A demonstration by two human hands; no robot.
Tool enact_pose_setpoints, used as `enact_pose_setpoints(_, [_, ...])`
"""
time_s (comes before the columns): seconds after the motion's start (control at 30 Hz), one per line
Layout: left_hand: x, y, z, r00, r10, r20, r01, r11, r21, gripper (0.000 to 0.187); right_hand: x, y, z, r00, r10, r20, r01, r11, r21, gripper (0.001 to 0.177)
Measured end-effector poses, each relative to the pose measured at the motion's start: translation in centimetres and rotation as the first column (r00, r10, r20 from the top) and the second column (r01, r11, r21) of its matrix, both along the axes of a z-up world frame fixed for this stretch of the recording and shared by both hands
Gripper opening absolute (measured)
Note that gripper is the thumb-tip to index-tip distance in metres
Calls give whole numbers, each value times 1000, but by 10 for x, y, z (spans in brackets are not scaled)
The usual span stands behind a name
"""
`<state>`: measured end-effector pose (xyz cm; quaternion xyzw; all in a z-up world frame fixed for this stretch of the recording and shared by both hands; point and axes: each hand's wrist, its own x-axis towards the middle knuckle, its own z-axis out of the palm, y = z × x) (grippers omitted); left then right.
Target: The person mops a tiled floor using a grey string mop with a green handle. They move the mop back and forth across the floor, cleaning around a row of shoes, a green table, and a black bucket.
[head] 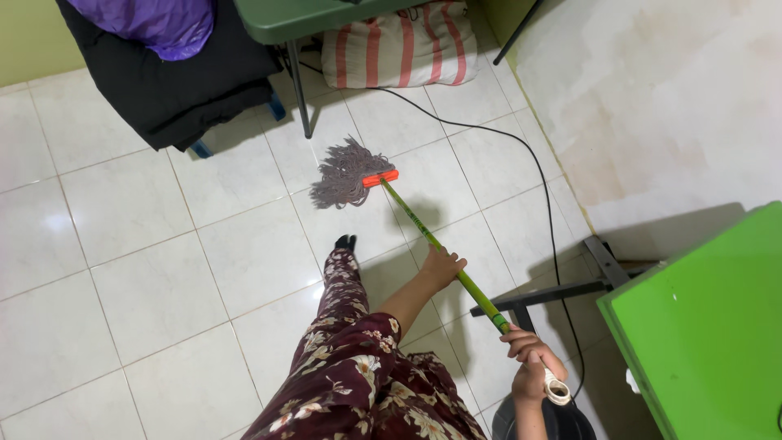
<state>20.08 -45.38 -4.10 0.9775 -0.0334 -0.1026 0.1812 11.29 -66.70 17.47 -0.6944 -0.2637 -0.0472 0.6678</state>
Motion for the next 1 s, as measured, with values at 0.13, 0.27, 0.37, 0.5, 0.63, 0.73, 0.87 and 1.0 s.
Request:
enact_pose_setpoints(0.13, [41,47,-12,994,9,-106,1,996,89,45,43,31,-33,1000,29,-2,-29,998,-59,27])
enact_pose_setpoints(0.27, [82,120,-29,970,138,-202,-119,987,105,51,89,100,-70,988,145,50,-139,985,-107,34])
enact_pose_setpoints(0.37, [117,182,-34,932,253,-258,-218,964,155,56,123,160,-75,978,208,14,-204,969,-142,33])
enact_pose_setpoints(0.5, [157,269,-27,891,355,-285,-308,931,196,53,179,257,-67,971,227,-74,-238,949,-207,32])
enact_pose_setpoints(0.63, [189,332,-7,887,374,-271,-336,925,176,52,228,323,-46,957,284,-66,-291,945,-148,27])
enact_pose_setpoints(0.73, [203,345,9,900,386,-201,-392,920,6,44,263,336,-28,956,274,-108,-286,950,-126,27])
enact_pose_setpoints(0.87, [218,358,13,924,312,-221,-340,935,-100,42,280,336,-8,960,243,-136,-260,958,-119,23])
enact_pose_setpoints(1.0, [214,348,3,925,249,-289,-289,952,-105,44,262,327,0,972,191,-138,-209,969,-135,24])
